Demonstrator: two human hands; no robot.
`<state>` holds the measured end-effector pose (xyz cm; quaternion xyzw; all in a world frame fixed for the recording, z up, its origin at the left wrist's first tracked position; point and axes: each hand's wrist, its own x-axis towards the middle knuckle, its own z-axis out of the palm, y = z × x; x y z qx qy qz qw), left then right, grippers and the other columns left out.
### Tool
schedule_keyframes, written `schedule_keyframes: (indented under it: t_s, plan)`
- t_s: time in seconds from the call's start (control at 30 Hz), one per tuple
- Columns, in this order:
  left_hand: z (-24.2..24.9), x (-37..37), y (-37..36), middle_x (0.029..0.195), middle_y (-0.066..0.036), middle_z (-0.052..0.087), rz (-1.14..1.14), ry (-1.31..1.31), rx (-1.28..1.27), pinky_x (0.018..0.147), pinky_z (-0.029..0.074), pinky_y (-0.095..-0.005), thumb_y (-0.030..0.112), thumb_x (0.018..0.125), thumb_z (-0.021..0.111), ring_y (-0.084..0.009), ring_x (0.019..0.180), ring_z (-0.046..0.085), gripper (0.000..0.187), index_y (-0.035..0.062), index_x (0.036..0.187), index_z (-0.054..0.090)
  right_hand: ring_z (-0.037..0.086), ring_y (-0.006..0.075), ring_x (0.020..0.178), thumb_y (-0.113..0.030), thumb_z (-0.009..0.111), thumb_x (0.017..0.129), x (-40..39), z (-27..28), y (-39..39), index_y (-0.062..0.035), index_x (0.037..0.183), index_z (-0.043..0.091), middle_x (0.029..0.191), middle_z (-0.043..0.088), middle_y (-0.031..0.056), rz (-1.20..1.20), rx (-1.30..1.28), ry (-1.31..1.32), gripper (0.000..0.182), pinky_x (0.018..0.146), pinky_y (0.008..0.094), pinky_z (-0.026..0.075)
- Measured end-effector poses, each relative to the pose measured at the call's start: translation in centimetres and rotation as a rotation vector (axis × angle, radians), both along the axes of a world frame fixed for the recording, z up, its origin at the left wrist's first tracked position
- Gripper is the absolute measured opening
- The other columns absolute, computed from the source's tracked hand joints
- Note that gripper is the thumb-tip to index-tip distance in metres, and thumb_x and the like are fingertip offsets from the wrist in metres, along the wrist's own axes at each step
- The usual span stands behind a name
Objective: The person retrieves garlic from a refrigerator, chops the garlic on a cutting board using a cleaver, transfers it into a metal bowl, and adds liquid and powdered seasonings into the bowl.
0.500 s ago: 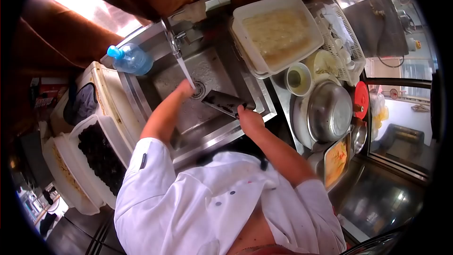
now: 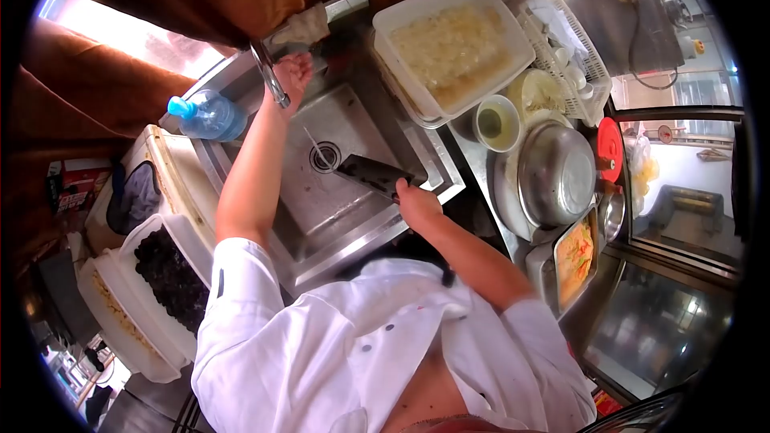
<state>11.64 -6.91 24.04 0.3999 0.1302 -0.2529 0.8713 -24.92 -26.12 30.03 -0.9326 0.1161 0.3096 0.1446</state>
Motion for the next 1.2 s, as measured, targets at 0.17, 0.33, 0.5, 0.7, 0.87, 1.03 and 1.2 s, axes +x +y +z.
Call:
schedule_keyframes:
  t_s: [0.17,0.33,0.5,0.7,0.87,1.03,1.2]
  plan:
    - [-0.1,-7.3,2.6,0.078,-0.004,0.06,0.3,-0.587,1.063,0.069,0.046,-0.0349,0.029,0.102,0.067,-0.0118,0.076,0.053,0.026,0.0031,0.096,0.066,0.075,0.0439,0.094,-0.016,0.053,0.102,1.0,0.2,0.1,-0.0022,0.121,0.05,0.099,0.075,0.0239,-0.028,0.012,0.02,0.023,0.08,0.055,0.058]
    - [-6.3,-18.6,5.8,0.128,-0.024,0.069,-0.559,-0.177,1.174,0.104,0.054,-0.0439,0.036,0.091,0.074,-0.0436,0.121,0.066,0.063,-0.0032,0.138,0.06,0.074,0.0454,0.097,-0.025,0.065,0.099,1.7,-1.6,-0.2,-0.0033,0.13,0.047,0.102,0.075,0.0252,-0.038,0.018,-0.065,0.041,0.085,0.0573,0.058]
    - [0.8,-24.9,6.3,0.134,-0.02,0.058,0.003,-0.157,1.319,0.104,0.053,-0.046,0.038,0.092,0.073,-0.0399,0.119,0.064,0.05,0.0042,0.129,0.064,0.072,0.0484,0.102,-0.026,0.067,0.099,2.4,-2.5,-0.6,-0.0024,0.136,0.052,0.107,0.074,0.0286,-0.03,0.074,-0.149,0.047,0.09,0.058,0.057]
    - [-3.8,-31.4,7.8,0.14,-0.025,0.062,-0.369,-0.408,1.265,0.112,0.048,-0.043,0.038,0.094,0.072,-0.0388,0.132,0.059,0.047,0.002,0.123,0.069,0.071,0.0478,0.103,-0.03,0.066,0.099,3.1,-3.5,-2.0,-0.0022,0.129,0.061,0.107,0.075,0.0268,0.05,0.185,-0.231,0.041,0.091,0.056,0.056]
    - [4.9,-35.3,8.3,0.169,-0.022,0.034,-0.087,-0.365,1.185,0.127,0.019,-0.057,0.042,0.094,0.073,-0.0452,0.16,0.021,0.052,0.0094,0.134,0.068,0.072,0.0474,0.1,-0.033,0.064,0.1,4.9,-6.9,-5.0,-0.0002,0.125,0.063,0.104,0.075,0.0262,0.122,0.325,-0.27,0.042,0.089,0.0538,0.056]
    - [7.0,-45.6,8.1,0.17,-0.012,0.036,-0.058,-0.371,1.358,0.124,0.0,-0.0727,0.031,0.094,0.07,-0.0494,0.162,0.007,0.04,0.0184,0.132,0.069,0.061,0.0219,0.06,-0.04,0.062,0.105,5.7,-3.8,-6.2,-0.0052,0.099,0.059,0.076,0.063,0.0075,-0.061,0.666,0.078,0.036,0.056,0.0384,0.051]
    - [8.4,-61.0,6.9,0.153,-0.01,0.056,0.204,-0.294,1.574,0.127,0.015,-0.0655,0.026,0.09,0.071,-0.0463,0.157,0.03,0.033,0.0169,0.122,0.071,0.044,0.0076,0.053,-0.043,0.062,0.108,7.2,-1.5,-8.3,-0.0161,0.096,0.05,0.073,0.052,-0.0028,-0.658,1.293,0.809,0.032,0.047,0.0267,0.04]
